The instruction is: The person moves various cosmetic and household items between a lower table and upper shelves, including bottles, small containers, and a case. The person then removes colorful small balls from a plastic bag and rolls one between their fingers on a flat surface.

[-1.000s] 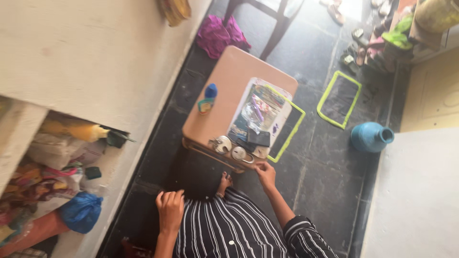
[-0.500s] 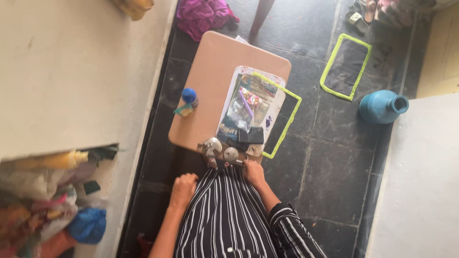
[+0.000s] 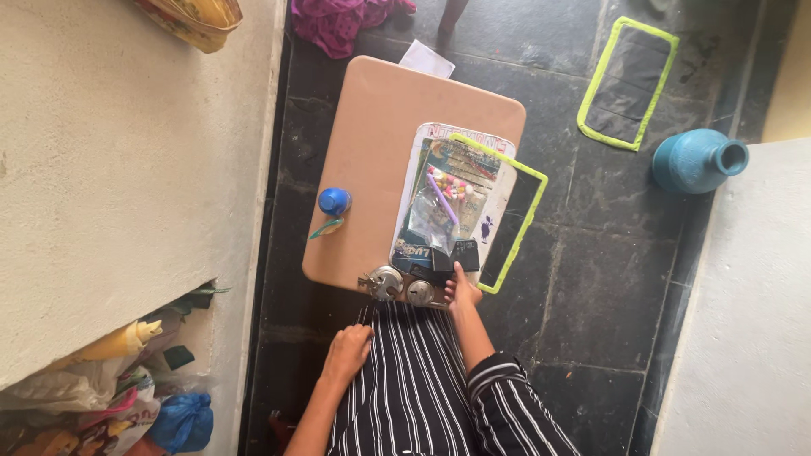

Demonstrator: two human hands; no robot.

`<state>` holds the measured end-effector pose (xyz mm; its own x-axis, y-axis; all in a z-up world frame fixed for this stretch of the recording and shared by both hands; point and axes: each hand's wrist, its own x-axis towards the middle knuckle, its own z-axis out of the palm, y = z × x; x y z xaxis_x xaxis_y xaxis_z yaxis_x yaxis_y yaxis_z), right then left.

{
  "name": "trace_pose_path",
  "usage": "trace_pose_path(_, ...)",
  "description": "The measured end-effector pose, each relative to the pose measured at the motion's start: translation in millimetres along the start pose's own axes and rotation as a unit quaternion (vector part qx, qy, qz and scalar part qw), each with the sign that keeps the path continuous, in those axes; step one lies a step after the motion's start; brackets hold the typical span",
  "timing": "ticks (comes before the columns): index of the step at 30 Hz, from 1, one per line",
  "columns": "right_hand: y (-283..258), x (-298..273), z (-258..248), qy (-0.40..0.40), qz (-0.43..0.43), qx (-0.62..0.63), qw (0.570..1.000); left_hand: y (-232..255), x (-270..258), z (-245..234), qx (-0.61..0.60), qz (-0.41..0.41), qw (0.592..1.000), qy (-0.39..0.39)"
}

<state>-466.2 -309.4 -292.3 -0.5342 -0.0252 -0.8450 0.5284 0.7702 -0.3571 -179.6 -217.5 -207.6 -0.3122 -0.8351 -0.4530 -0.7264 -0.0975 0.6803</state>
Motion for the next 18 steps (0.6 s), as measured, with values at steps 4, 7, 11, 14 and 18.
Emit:
trace_pose_path(4,-14.6,3.0,26.2,0.006,0.145,0.055,0.988,-1.0,10.9,-20.6,-0.011,-0.017,1.0,0.018)
trace_pose_path(7,-20.2,1.7,26.3,0.007,0.171,0.077,0.982,0.2,16.6,-30.8,-0.007,-0.041,0.999,-0.01)
trace_pose_path(11,-31.0,2.4,19.0,-0.078,0.107,0.118,0.984,5.1,25.7,-36.6,0.001,-0.052,0.998,-0.032)
trace_pose_path(14,-35.8,1.0,5.7,-0.027,-0.024,0.168,0.985,14.2,27.1,-36.6,-0.015,-0.059,0.998,-0.016)
trace_pose_path(18,-40.0,-2.8,-28.2,-0.017,-0.136,0.138,0.981,31.8,24.8,-32.8,-0.056,-0.08,0.995,0.012)
